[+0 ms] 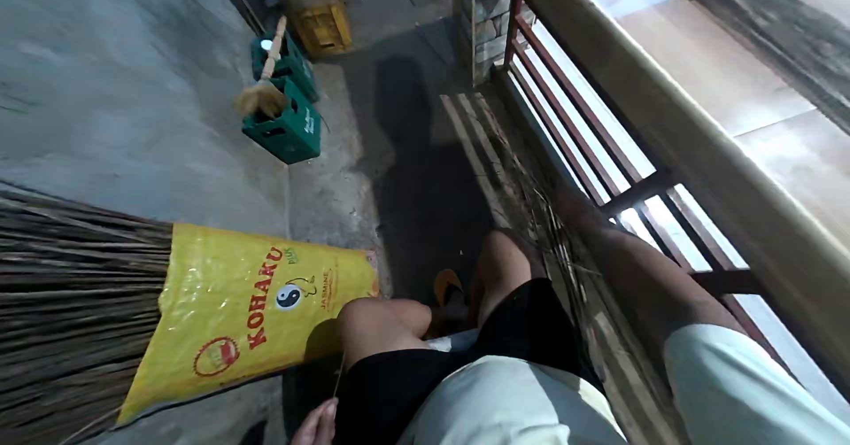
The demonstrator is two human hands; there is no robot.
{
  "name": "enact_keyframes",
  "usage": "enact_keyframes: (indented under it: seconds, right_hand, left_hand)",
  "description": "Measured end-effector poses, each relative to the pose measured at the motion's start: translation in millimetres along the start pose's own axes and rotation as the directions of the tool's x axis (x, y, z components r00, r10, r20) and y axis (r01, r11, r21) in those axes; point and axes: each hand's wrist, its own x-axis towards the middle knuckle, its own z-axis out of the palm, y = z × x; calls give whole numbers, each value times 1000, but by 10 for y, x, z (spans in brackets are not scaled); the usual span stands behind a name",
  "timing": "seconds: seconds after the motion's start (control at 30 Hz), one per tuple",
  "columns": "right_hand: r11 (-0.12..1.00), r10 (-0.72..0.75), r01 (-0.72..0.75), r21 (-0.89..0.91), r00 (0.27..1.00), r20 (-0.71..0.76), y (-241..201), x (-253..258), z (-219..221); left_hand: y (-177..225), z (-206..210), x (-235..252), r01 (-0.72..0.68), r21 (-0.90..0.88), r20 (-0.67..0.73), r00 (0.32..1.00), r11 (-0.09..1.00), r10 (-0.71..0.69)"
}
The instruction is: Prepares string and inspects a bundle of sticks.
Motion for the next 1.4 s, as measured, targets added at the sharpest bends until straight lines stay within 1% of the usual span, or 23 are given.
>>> enact_keyframes:
  seconds: [0.03, 0.13, 0.17, 0.2, 0.23, 0.3, 0.33, 0.37, 0.4, 0.47, 0.53, 0.6, 0.63, 0.73, 0.83, 0.9, 0.97, 1.03, 1.2, 1.33, 1.4]
  right_hand:
    - [997, 9, -8, 76, 1000, -17, 77, -28, 41]
    - [973, 75, -99, 209, 990, 118, 196, -182, -72]
    - [943, 89, -127, 307, 987, 134, 251, -227, -83]
    - [886, 79, -124, 446, 990, 119, 292, -311, -86]
    - [794, 41, -87, 601, 995, 90, 304, -429, -73]
    - [546, -79, -38, 837, 992, 96, 186, -726, -52]
    - [410, -166, -39, 911, 979, 117, 55, -914, -44]
    - [331, -268, -62, 942, 951, 157, -107, -1135, -45]
    - [288, -361, -86, 954, 913, 191, -285, -1355, -22]
    - [250, -540, -117, 961, 807, 238, -632, -1759, 110]
    - [240, -693, -140, 961, 668, 271, -957, -2050, 302]
    - [250, -786, -160, 955, 543, 297, -1235, -2235, 450]
    - [259, -809, -166, 951, 500, 308, -1345, -2293, 505]
    - [277, -840, -177, 944, 431, 328, -1524, -2353, 584]
    - [285, -856, -200, 938, 388, 343, -1540, -2324, 577]
    - [277, -852, -190, 942, 405, 332, -1506, -2275, 551]
    - [280, -824, -189, 941, 455, 336, -1459, -2212, 468]
    - [260, -792, -202, 944, 515, 328, -1400, -2146, 371]
    - [197, -653, -181, 964, 709, 266, -1223, -1849, 43]
    - [211, -536, -123, 970, 815, 219, -1045, -1579, -192]
    - [188, -476, -88, 978, 863, 169, -918, -1384, -263]
  left_hand:
    - [199, 89, 41, 6, -48, 12, 1000, 999, -5]
    - [687, 321, 174, 27, -199, 70, 997, 980, -13]
    - [804, 410, 223, 43, -250, 87, 996, 967, -22]
    - [907, 509, 267, 55, -307, 99, 995, 950, -26]
    - [1003, 606, 307, 68, -366, 115, 993, 928, -27]
    - [1163, 775, 373, 90, -469, 161, 987, 879, -16]
    - [1236, 846, 403, 93, -500, 186, 983, 861, 1]
    - [1305, 908, 423, 93, -520, 208, 978, 849, 20]
    - [1370, 964, 434, 91, -530, 227, 973, 843, 38]
    - [1481, 1054, 422, 93, -536, 255, 965, 839, 57]
    - [1570, 1110, 370, 101, -544, 272, 960, 833, 61]
    - [1604, 1136, 300, 101, -547, 286, 955, 831, 72]
    - [1607, 1139, 261, 97, -556, 287, 955, 826, 81]
    - [1565, 1076, 152, 74, -602, 282, 951, 795, 126]
    - [1461, 941, 62, 80, -608, 298, 945, 790, 135]
    - [1373, 884, 28, 93, -601, 314, 941, 793, 128]
    - [1305, 873, 4, 108, -595, 324, 939, 796, 115]
    - [1260, 873, -20, 124, -591, 339, 935, 797, 106]
    - [1109, 766, -59, 167, -568, 383, 921, 806, 79]
    - [872, 601, -84, 194, -547, 441, 894, 815, 83]
    - [722, 507, -101, 204, -526, 452, 890, 826, 68]
